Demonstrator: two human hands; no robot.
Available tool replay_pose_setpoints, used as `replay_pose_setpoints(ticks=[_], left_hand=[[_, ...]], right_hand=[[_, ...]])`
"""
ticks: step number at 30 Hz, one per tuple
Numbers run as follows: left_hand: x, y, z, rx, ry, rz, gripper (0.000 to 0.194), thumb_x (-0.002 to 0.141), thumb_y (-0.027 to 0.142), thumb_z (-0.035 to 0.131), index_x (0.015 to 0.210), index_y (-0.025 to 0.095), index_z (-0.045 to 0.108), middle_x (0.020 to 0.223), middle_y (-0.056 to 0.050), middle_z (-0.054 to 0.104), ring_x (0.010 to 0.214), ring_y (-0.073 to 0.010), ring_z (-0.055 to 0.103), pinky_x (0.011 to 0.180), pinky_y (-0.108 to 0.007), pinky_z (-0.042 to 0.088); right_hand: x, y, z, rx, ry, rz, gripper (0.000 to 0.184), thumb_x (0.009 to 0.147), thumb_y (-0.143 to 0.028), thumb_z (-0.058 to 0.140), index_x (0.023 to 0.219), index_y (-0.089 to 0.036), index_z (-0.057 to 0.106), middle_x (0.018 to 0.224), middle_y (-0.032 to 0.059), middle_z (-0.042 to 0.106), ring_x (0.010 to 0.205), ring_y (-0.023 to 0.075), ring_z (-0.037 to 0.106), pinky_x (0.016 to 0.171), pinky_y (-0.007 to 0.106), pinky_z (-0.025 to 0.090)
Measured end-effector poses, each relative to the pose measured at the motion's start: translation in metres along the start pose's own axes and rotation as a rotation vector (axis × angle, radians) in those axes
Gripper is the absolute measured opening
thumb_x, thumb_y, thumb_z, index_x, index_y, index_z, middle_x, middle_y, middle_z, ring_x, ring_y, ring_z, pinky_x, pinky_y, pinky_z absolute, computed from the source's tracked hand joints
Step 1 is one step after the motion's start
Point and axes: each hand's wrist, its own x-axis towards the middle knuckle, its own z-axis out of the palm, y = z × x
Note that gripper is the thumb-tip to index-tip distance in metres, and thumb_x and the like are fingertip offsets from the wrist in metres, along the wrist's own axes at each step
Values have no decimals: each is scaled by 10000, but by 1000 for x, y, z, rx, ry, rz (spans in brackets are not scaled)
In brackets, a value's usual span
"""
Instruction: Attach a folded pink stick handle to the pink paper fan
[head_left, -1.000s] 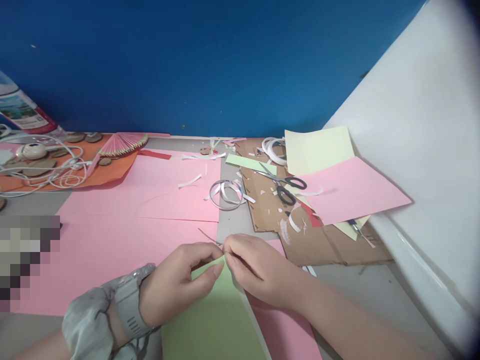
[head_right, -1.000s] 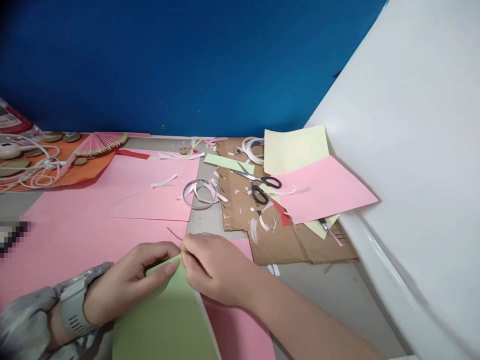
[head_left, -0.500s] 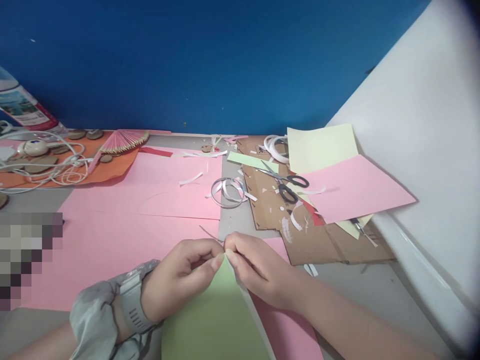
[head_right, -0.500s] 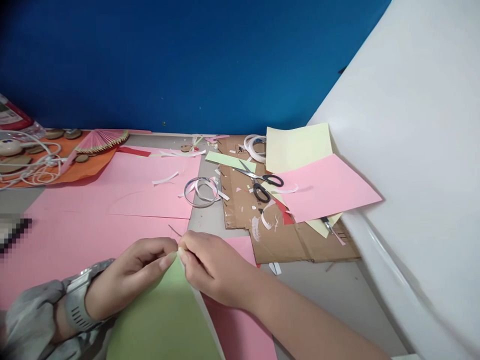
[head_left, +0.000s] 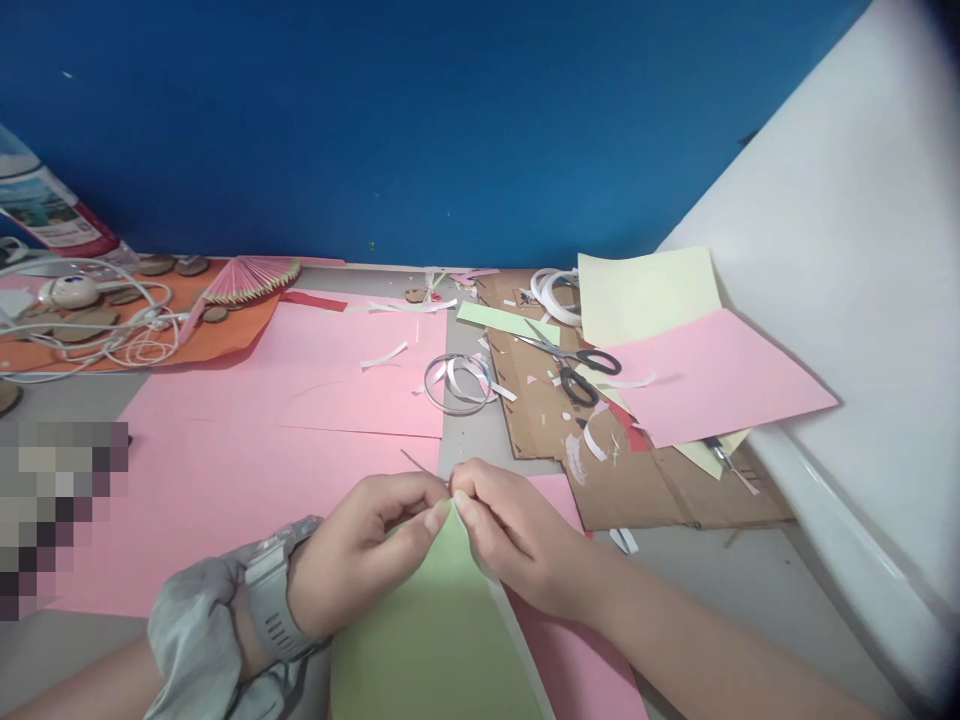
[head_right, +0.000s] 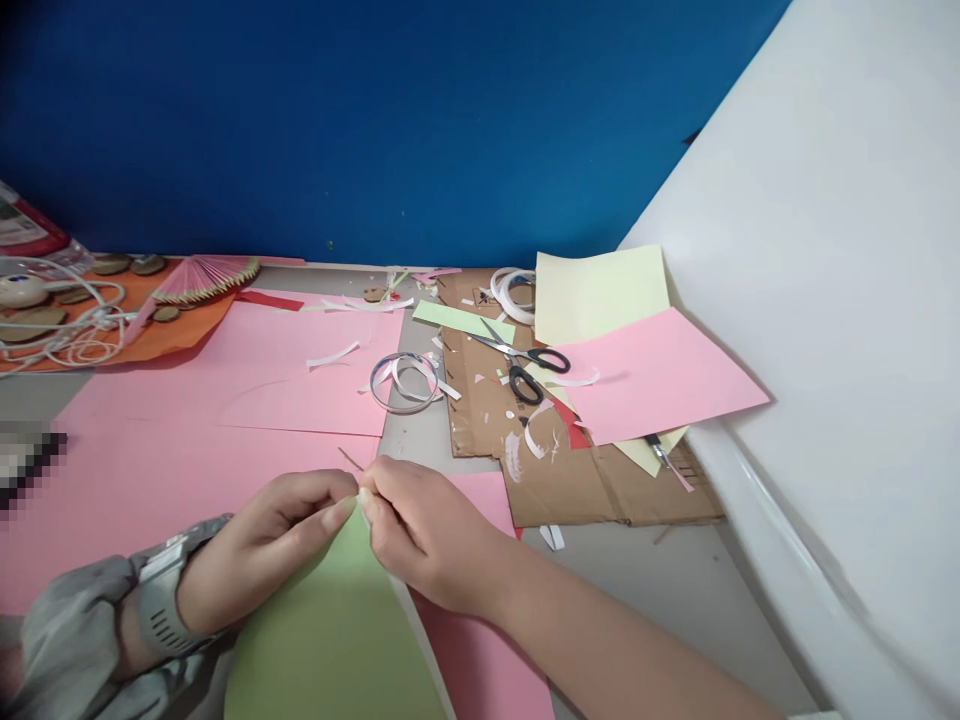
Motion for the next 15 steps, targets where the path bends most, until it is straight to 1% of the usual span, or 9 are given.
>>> replay_pose_setpoints(ticks=[3,6,10,15], left_hand=[[0,1,0,27,-17,7,262,899,298,386,718,148,501,656,26,466,605,-93,413,571,-196,361],[1,1,0,93,-23,3,253,898,269,381,721,145,513,650,29,470,602,-90,408,570,-191,358],[3,0,-1,155,-39,-14,227,887,236,382,759,139,543,668,23,490,621,-96,422,585,-196,363],[5,-2,-2,118,-61,-34,222,876,244,386,722,143,510,632,37,421,589,-91,368,546,-198,330]], right_hand=[[0,2,-1,0,-22,64,205,898,-163,319,702,-213,287,626,-55,323,556,94,311,514,228,267],[-1,4,-2,-24,-33,102,201,872,-139,355,697,-213,291,605,-63,317,537,89,296,489,220,247],[-2,5,-5,-113,-44,54,196,820,-85,381,697,-212,297,608,-60,339,548,93,320,506,225,255],[-1,5,-10,-213,-72,-62,194,803,-65,367,690,-210,302,630,-44,363,580,112,337,558,250,278]])
